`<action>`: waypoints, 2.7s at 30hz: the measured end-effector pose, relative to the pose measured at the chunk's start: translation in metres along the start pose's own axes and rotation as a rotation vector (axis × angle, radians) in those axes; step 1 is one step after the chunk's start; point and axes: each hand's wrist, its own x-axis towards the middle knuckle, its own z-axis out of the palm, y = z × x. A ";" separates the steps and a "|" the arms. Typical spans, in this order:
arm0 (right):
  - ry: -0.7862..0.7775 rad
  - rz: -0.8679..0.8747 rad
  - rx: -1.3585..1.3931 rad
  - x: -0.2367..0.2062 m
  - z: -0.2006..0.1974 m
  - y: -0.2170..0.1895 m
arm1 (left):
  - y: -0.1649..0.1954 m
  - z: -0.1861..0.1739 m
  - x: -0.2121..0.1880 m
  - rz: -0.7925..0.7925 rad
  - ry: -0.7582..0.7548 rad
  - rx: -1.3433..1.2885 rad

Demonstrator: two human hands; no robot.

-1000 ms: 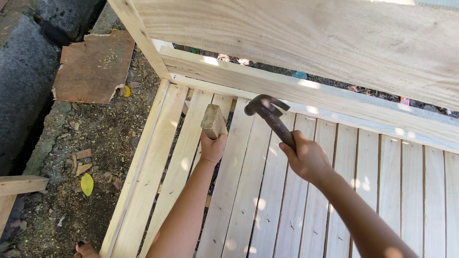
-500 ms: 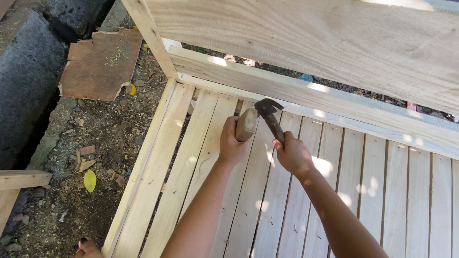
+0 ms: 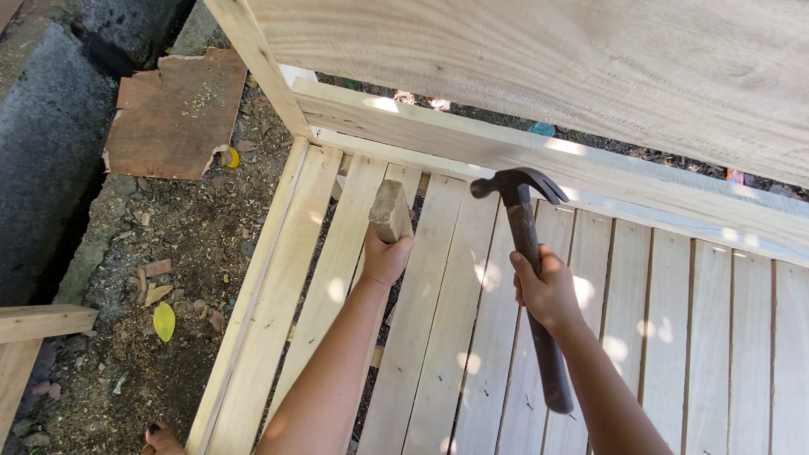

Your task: The person hammers nails into slatted wooden boards to assemble a wooden bench-like frame, using a claw hammer by hand. They press and align the slats, hammer nails at several points across the structure, reposition a small wood block, and finally press a corner block into place by hand.

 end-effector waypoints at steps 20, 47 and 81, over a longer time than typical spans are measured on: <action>0.001 0.204 0.089 -0.008 0.042 0.047 | 0.054 0.015 -0.039 0.207 -0.071 0.191; -0.248 0.341 0.360 -0.003 0.095 -0.010 | 0.031 -0.006 -0.024 0.105 -0.064 0.007; -0.011 0.406 0.758 -0.007 0.068 0.029 | 0.116 0.050 -0.030 0.375 -0.087 0.466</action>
